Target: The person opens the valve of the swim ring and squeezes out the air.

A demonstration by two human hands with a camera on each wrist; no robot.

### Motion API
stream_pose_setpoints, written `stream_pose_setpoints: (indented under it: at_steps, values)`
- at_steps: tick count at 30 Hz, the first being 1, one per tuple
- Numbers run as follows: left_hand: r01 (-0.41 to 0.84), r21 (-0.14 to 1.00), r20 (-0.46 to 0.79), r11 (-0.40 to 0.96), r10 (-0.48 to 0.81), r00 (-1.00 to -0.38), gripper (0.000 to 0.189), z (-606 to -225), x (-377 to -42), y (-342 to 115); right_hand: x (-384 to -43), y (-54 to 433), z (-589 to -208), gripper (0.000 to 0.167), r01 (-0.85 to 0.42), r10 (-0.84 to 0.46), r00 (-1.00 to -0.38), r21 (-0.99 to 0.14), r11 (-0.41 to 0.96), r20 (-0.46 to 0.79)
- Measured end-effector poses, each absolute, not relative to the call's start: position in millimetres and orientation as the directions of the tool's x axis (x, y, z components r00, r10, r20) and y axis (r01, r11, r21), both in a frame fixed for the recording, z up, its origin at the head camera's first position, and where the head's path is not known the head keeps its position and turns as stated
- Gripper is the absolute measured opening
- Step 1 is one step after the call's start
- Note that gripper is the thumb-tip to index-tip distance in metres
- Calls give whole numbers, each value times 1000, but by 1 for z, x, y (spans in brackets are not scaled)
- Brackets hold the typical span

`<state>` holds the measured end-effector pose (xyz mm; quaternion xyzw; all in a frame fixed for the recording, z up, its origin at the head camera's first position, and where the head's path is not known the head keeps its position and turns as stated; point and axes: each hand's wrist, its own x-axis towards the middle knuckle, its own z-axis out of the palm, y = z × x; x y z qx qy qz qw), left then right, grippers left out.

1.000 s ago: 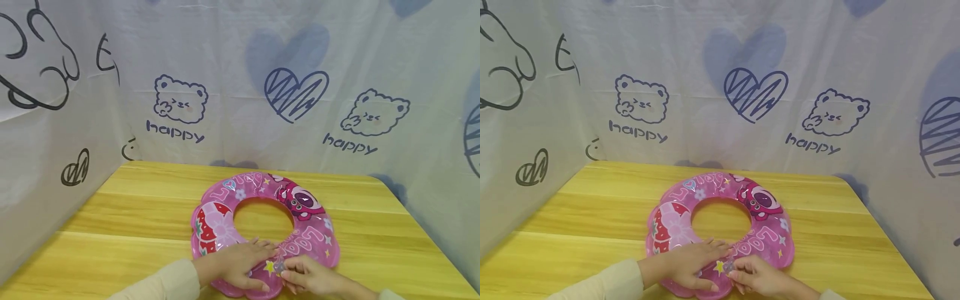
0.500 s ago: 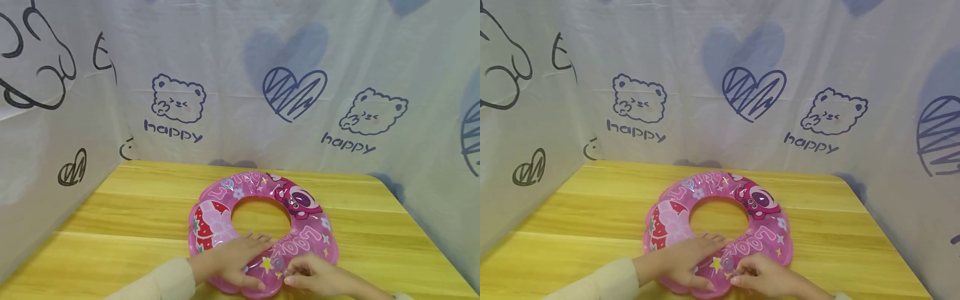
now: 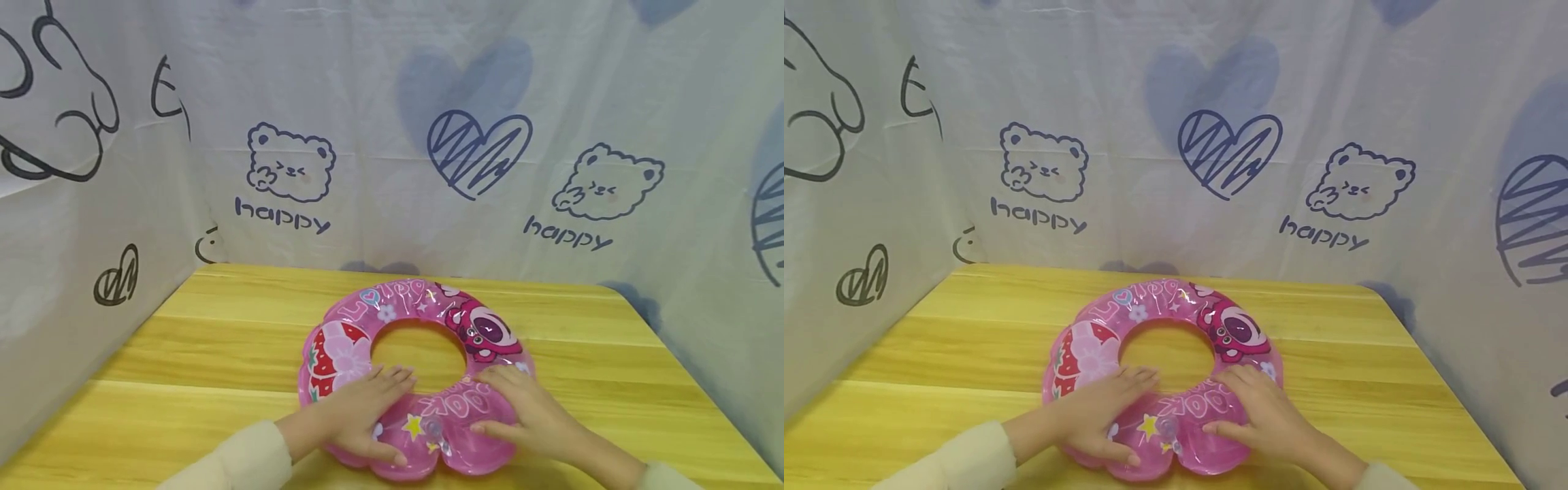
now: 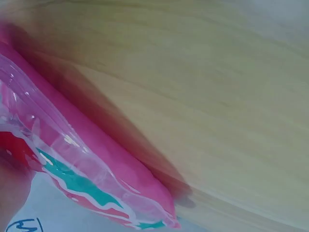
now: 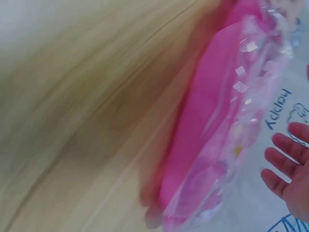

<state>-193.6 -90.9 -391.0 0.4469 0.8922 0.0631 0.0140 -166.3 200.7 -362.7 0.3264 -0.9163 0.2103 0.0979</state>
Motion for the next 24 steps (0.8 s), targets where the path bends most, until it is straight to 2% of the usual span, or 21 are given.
stream_pose_setpoints:
  at_steps: [3, 9, 14, 19, 24]
  values:
    - [789, 121, 33, 602, 792, -610, 100, -390, -195, -98, -171, 201, -370, 76, -647, -573, -759, -258, 718, 309]
    - [767, 127, 40, 629, 769, -638, 103, -390, -199, -112, -182, 201, -382, 93, -699, -635, -710, -196, 687, 304]
    - [749, 157, 59, 644, 750, -658, 104, -389, -199, -116, -190, 199, -386, 97, -702, -664, -712, -223, 676, 226]
    - [758, 163, 70, 632, 759, -648, 104, -391, -200, -116, -194, 199, -392, 94, -695, -674, -717, -265, 669, 177]
    - [754, 192, 56, 629, 760, -648, 104, -396, -199, -117, -196, 200, -401, 97, -709, -690, -703, -236, 665, 169]
